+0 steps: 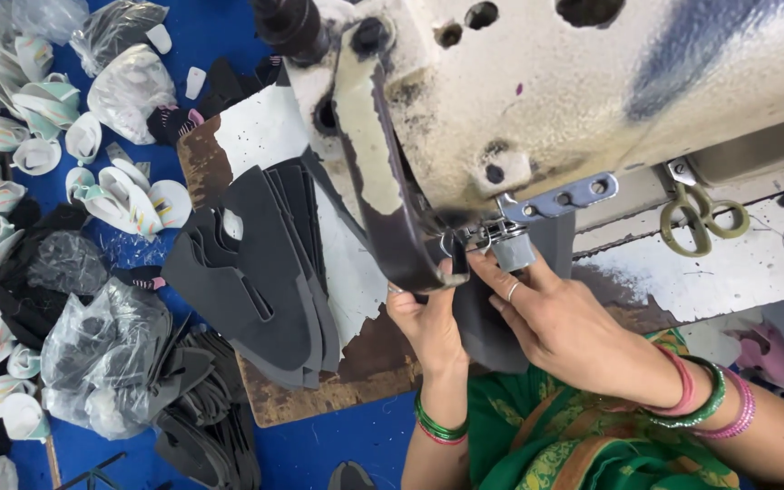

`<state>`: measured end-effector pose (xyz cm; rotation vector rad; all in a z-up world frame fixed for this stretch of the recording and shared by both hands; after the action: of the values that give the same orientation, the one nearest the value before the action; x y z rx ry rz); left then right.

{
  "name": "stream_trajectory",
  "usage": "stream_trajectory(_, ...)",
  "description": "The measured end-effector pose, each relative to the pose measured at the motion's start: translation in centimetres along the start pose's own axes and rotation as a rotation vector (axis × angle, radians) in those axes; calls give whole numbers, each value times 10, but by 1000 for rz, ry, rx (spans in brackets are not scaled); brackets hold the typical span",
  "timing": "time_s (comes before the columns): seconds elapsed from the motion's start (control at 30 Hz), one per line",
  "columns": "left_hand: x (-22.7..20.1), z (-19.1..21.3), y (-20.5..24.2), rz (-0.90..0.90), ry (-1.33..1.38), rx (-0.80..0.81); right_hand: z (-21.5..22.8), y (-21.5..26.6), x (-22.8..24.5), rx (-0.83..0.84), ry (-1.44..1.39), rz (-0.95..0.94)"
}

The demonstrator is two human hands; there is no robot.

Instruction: Stitching black shoe upper components using an industrial sewing machine.

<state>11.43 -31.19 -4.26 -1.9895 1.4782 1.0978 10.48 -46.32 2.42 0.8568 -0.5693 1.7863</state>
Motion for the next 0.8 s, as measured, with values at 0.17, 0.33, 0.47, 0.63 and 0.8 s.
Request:
stream_trajectory(0.17, 20, 19, -12, -3, -93, -92, 9, -11, 8, -36, 104, 72)
stream_trajectory(0.33, 27, 19, -18, 37, 71, -61, 3, -15, 11, -78, 247, 61)
stream_trajectory(0.47, 55, 62, -25, -53, -249, -48, 6, -15, 9, -304, 341, 188)
stream_trajectory(0.63, 27, 17, -30, 21, -31, -50, -1, -12, -25, -331, 359, 223)
stream_trajectory(0.8, 23, 12, -37, -122, 58, 182, 16, -23, -23, -339, 358, 330)
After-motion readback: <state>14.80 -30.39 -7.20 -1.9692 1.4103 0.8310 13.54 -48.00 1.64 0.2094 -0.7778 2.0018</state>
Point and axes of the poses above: each hand's wrist, its own y-axis away from the middle knuckle, its own z-axis out of the back of the hand, x = y × z, the point moved 2 cm from there along -y, towards the middle knuckle, and after that the axes turned 2 degrees about y, right-handed, at the moved point
